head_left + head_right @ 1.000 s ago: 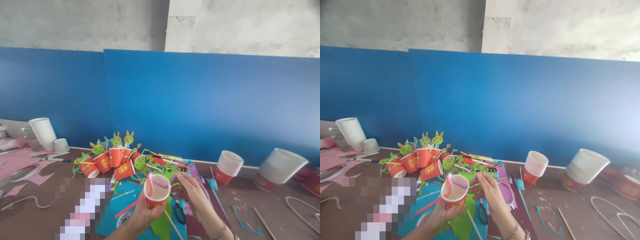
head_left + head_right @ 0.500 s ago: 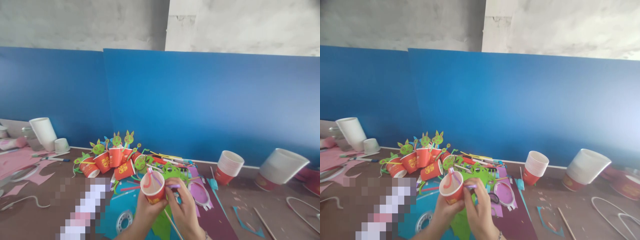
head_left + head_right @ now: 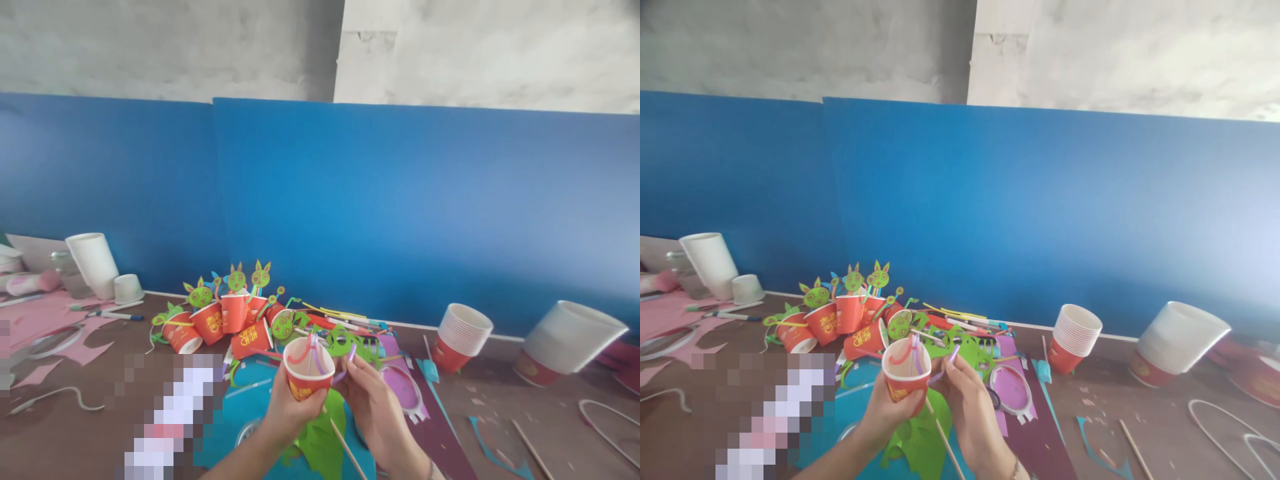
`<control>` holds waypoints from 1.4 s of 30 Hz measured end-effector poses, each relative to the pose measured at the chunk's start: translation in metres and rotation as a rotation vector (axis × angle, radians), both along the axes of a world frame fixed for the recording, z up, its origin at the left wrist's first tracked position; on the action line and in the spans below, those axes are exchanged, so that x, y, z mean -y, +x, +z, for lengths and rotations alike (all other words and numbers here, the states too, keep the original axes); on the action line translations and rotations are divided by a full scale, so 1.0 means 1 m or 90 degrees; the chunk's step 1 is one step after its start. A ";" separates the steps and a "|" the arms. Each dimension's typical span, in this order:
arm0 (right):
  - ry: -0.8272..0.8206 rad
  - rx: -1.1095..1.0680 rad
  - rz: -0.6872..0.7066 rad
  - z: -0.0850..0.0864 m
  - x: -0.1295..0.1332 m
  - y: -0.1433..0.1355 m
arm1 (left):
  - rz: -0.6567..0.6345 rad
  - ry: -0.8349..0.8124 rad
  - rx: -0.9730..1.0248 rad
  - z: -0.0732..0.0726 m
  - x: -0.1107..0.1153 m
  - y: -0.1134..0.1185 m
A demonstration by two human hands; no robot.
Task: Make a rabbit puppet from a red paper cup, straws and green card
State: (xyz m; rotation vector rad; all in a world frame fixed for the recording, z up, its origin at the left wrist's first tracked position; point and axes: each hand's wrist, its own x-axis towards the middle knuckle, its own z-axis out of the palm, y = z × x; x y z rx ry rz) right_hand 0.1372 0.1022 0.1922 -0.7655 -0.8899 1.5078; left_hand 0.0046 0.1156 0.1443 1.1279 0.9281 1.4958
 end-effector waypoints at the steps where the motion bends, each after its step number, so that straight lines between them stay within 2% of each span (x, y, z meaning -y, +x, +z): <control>1: -0.028 -0.041 0.034 0.001 -0.002 0.002 | 0.000 0.012 -0.014 -0.001 0.000 -0.001; 4: -0.098 -0.041 0.095 0.006 -0.005 0.008 | -0.002 0.042 -0.049 -0.006 -0.001 -0.004; 5: -0.108 0.003 0.082 0.008 -0.005 0.010 | -0.007 0.053 -0.058 -0.007 -0.001 -0.005; 7: -0.070 0.135 -0.027 0.010 -0.005 0.016 | -0.022 0.072 -0.077 -0.006 -0.002 -0.005; 9: 0.057 0.299 -0.193 0.014 -0.003 0.021 | -0.040 0.083 -0.105 -0.002 -0.001 -0.004; 11: 0.232 0.492 -0.295 0.017 0.000 0.026 | -0.057 0.096 -0.134 0.003 0.002 -0.002; 13: 0.377 0.676 -0.273 0.021 0.004 0.028 | -0.093 0.108 -0.146 0.008 0.006 -0.001; 16: 0.460 0.819 -0.216 0.022 0.009 0.026 | -0.131 0.100 -0.160 0.010 0.009 -0.001; 20: 0.443 0.820 -0.192 0.018 0.009 0.019 | -0.124 0.118 -0.230 0.005 0.009 -0.006; 23: 0.381 0.771 -0.194 0.017 0.007 0.016 | -0.143 0.118 -0.249 0.000 0.008 -0.006; 25: 0.333 0.732 -0.191 0.020 0.006 0.017 | -0.159 0.102 -0.221 -0.003 0.007 -0.003; 30: 0.235 0.685 -0.110 0.017 0.013 0.017 | -0.200 0.102 -0.097 -0.004 0.008 0.001; 34: 0.191 0.724 -0.077 0.011 0.013 0.015 | -0.265 0.098 -0.109 -0.005 0.014 -0.008; 36: 0.216 0.733 -0.104 0.011 0.010 0.017 | -0.218 0.066 -0.077 -0.008 0.015 -0.012; 39: 0.241 0.736 -0.119 0.014 0.006 0.021 | -0.042 -0.041 -0.018 -0.009 0.013 -0.010; 40: 0.244 0.738 -0.114 0.015 0.006 0.021 | -0.026 -0.059 -0.010 -0.006 0.011 -0.008; 42: 0.261 0.747 -0.097 0.016 0.006 0.021 | -0.062 -0.053 0.018 0.000 0.009 -0.003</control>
